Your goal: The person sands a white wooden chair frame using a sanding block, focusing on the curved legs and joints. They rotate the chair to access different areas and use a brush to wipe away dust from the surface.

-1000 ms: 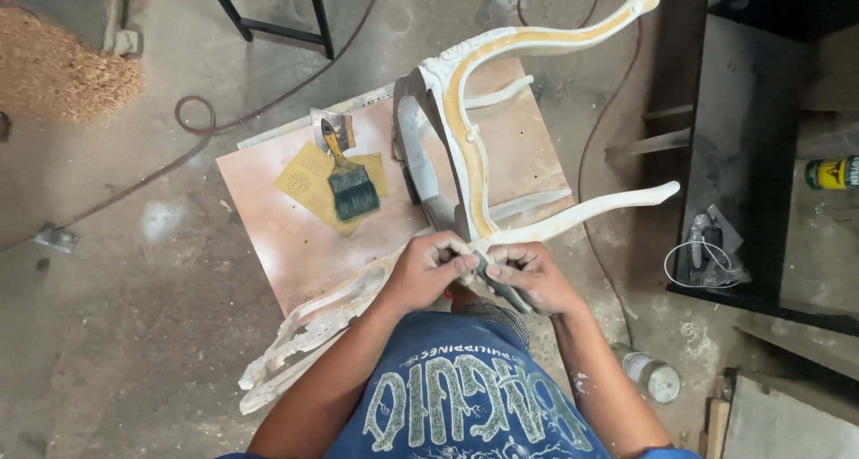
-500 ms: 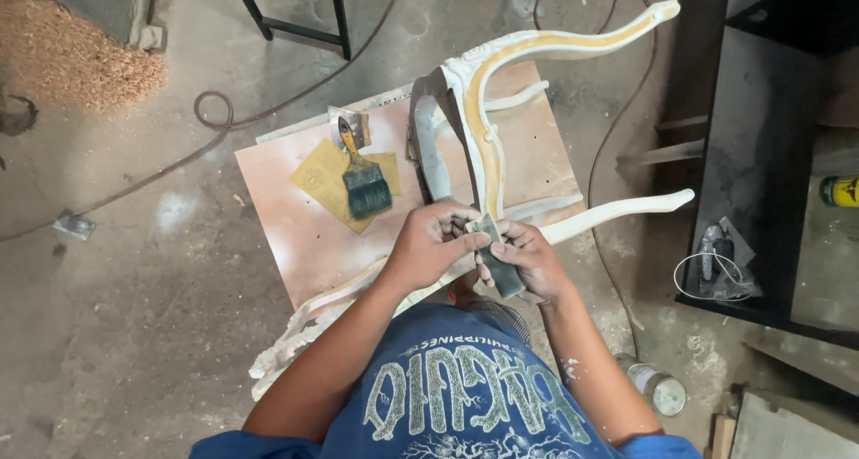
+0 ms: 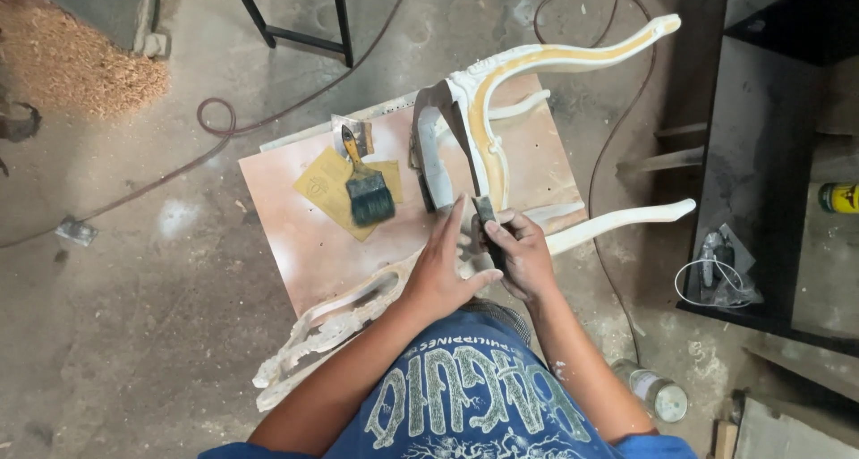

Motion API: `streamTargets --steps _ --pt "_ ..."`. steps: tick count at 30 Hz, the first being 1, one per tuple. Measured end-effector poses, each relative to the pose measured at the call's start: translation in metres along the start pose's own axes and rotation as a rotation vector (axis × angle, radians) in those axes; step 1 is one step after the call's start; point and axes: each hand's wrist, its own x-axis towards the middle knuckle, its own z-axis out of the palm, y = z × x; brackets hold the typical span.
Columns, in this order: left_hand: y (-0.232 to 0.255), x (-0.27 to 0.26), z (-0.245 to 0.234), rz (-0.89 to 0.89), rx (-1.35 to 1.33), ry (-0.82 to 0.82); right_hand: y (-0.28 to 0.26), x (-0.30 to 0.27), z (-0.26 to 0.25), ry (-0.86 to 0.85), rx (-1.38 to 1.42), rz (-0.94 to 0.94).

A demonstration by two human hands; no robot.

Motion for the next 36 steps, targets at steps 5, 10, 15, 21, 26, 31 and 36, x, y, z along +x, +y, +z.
streamTargets --steps 5,10,15,21,26,31,36 --pt "-0.044 0.015 0.019 0.027 0.073 -0.019 -0.01 0.002 0.002 -0.03 -0.244 -0.111" --pt "-0.044 0.015 0.018 -0.063 0.131 -0.216 -0.026 0.009 0.004 -0.047 -0.781 -0.489" --pt "-0.063 0.005 0.016 0.019 0.48 -0.396 0.009 0.045 -0.018 0.165 -1.1 -0.778" --pt "-0.084 0.013 0.014 -0.104 0.486 -0.403 0.014 0.046 -0.015 0.162 -1.187 -0.78" --pt "-0.101 0.018 0.022 -0.118 0.575 -0.469 0.006 0.055 0.001 0.177 -1.283 -0.835" --pt "-0.105 0.023 0.021 -0.175 0.63 -0.494 0.008 0.05 -0.003 0.166 -1.331 -0.817" --pt "-0.091 0.019 0.017 -0.204 0.578 -0.499 0.001 0.058 -0.002 0.122 -1.386 -0.813"
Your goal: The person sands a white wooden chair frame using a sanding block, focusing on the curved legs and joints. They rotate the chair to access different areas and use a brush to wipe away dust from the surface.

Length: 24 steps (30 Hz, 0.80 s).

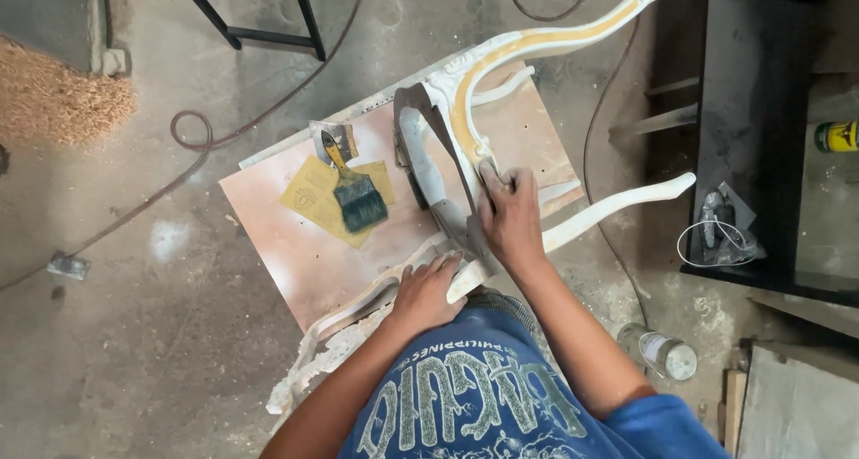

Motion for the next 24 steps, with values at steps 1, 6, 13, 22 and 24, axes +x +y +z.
streamTargets --steps 1,6,13,22,24 --pt "0.0 0.0 -0.003 0.002 0.0 0.003 -0.003 -0.006 -0.005 0.002 -0.002 -0.002" --pt "-0.001 0.002 -0.001 -0.005 0.03 0.017 0.0 -0.014 -0.003 -0.022 0.011 0.023" --pt "-0.004 0.001 0.002 -0.014 -0.02 0.029 -0.004 -0.017 -0.001 -0.005 -0.015 0.021" --pt "-0.002 -0.004 -0.002 -0.022 -0.061 0.029 0.003 -0.026 0.0 0.016 -0.028 -0.009" --pt "0.0 -0.006 -0.003 -0.024 -0.045 0.043 0.002 -0.029 0.001 -0.002 -0.006 0.011"
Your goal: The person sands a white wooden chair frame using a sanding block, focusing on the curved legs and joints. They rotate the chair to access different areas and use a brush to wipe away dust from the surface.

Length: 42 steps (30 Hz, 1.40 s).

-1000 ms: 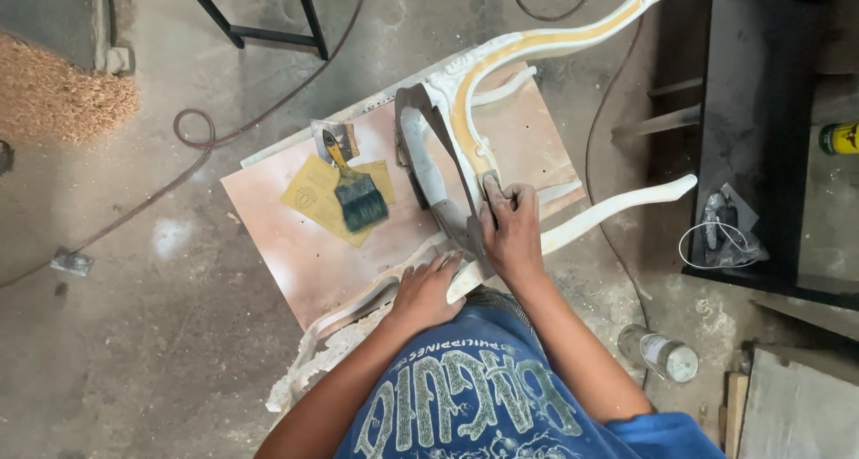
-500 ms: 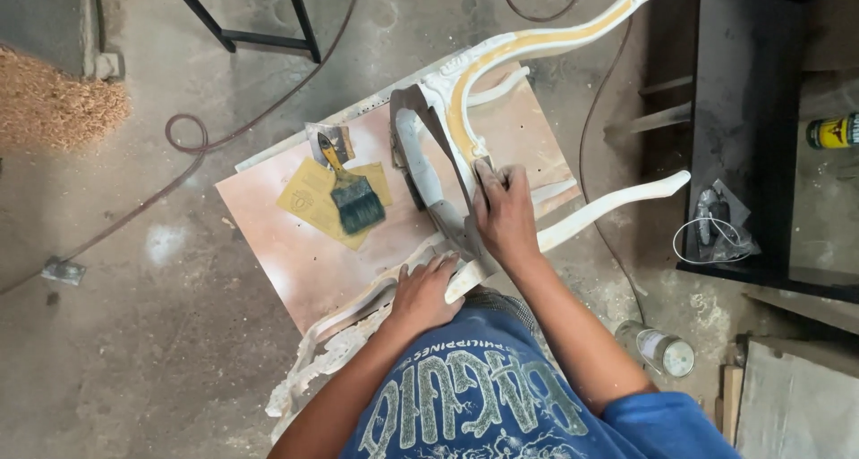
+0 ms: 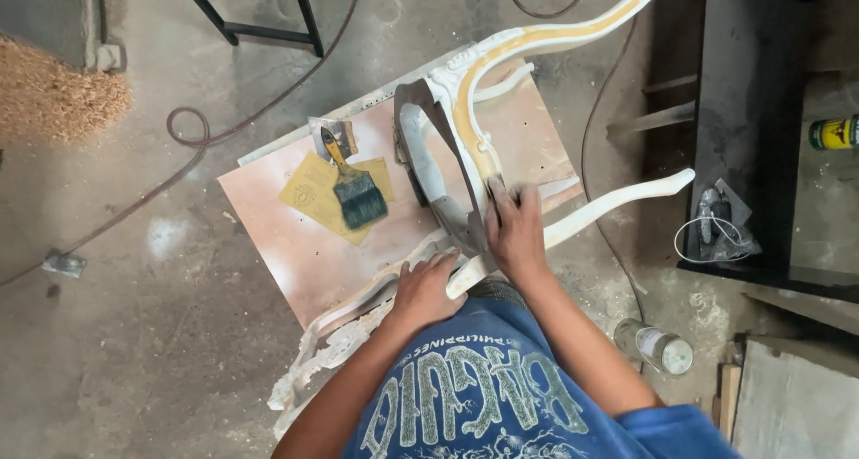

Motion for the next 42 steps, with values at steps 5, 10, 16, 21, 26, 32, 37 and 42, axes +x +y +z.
streamTargets --steps 5,10,16,21,26,32,37,42 --pt "0.0 0.002 -0.004 0.002 0.024 0.014 -0.001 0.014 0.009 0.054 -0.008 -0.005" --pt "-0.001 0.0 0.002 0.001 0.0 -0.003 0.002 -0.005 0.007 0.014 0.006 0.023" --pt "0.0 0.0 0.002 0.001 0.015 0.008 -0.007 0.013 0.002 0.058 -0.055 -0.069" --pt "0.0 -0.001 0.001 -0.006 0.041 0.004 0.003 -0.001 0.013 0.032 -0.035 -0.001" --pt "0.005 -0.009 -0.008 -0.012 0.012 0.012 -0.005 0.015 0.006 0.042 -0.022 -0.002" --pt "0.003 -0.008 -0.003 -0.019 -0.005 0.011 0.003 0.012 0.009 0.036 -0.007 0.005" --pt "0.004 -0.007 -0.006 -0.02 0.01 0.02 -0.005 0.009 -0.005 0.04 -0.017 -0.023" --pt "0.002 -0.005 -0.004 -0.011 0.006 0.013 0.002 -0.025 -0.001 0.012 0.015 0.009"
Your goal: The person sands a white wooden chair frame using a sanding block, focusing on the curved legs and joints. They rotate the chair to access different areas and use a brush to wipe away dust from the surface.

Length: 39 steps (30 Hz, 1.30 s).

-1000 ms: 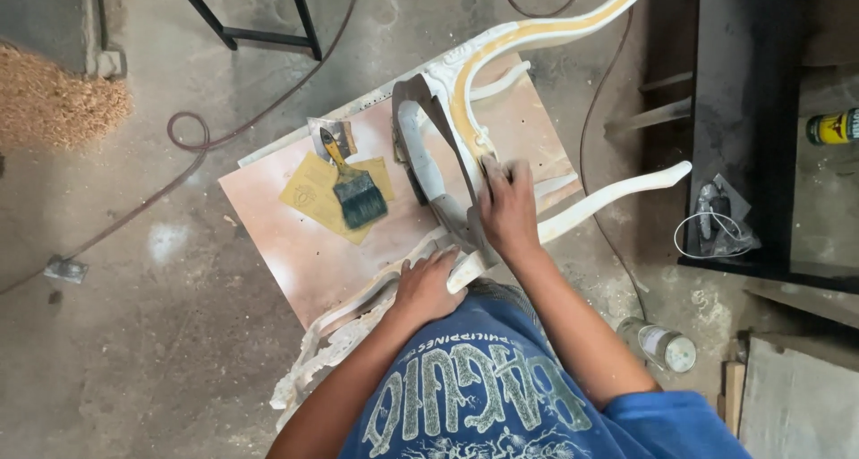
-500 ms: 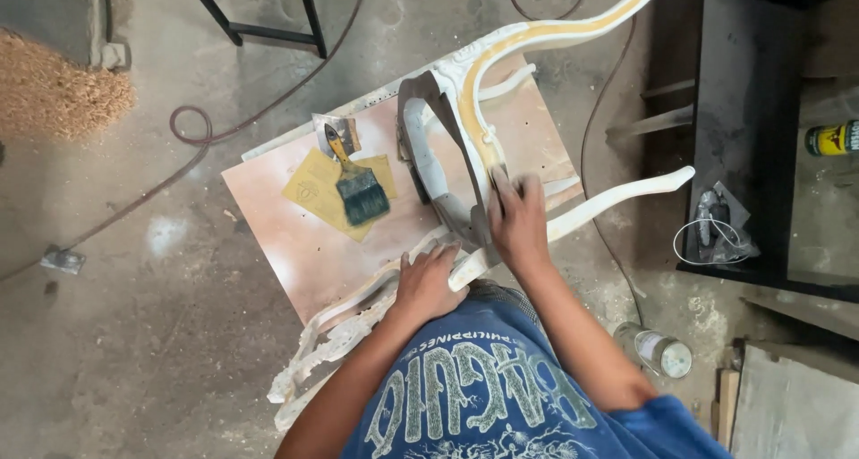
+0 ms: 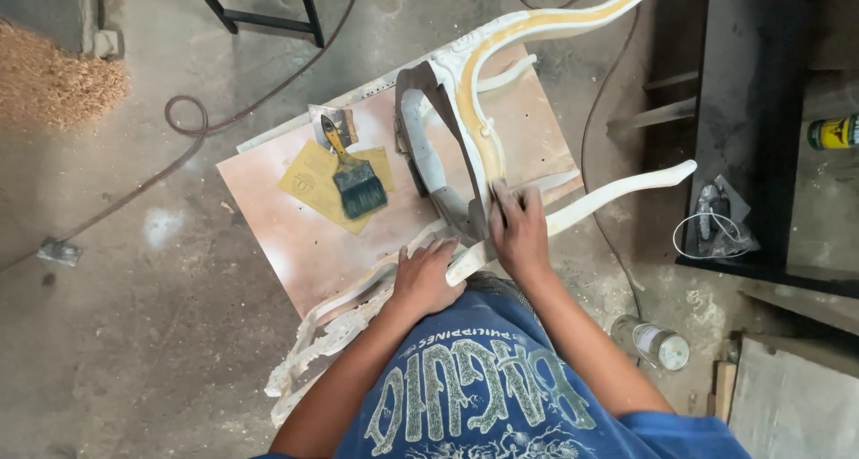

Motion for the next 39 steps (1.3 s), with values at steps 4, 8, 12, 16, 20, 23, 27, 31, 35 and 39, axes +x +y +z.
streamTargets --steps 4,8,12,16,20,23,27,31,35,39 --pt "0.002 0.002 0.001 0.002 -0.007 -0.004 0.004 0.052 0.012 0.028 0.013 -0.021" --pt "0.002 0.001 -0.001 -0.003 -0.013 -0.013 0.005 0.031 0.0 -0.022 0.086 0.008" --pt "0.003 0.003 0.001 -0.001 0.014 -0.012 0.009 0.042 0.0 -0.042 0.106 0.011" --pt "0.009 0.001 -0.007 -0.009 0.01 -0.04 0.007 0.057 0.001 -0.068 0.081 0.007" --pt "0.012 0.0 -0.008 -0.025 0.011 -0.049 0.011 0.036 -0.005 -0.148 0.078 0.06" --pt "0.012 0.002 -0.007 -0.032 0.02 -0.057 0.009 0.057 0.006 -0.137 0.069 0.05" --pt "0.013 0.004 -0.005 -0.026 0.012 -0.06 0.005 0.049 -0.01 -0.14 0.055 0.015" --pt "0.015 0.001 -0.007 -0.051 0.034 -0.07 0.007 0.03 -0.031 -0.161 0.161 0.044" --pt "0.015 0.005 -0.005 -0.052 0.05 -0.056 -0.003 0.053 -0.028 -0.16 0.229 0.057" --pt "0.015 0.008 -0.005 -0.063 0.042 -0.068 -0.011 0.058 -0.027 -0.218 0.177 0.11"
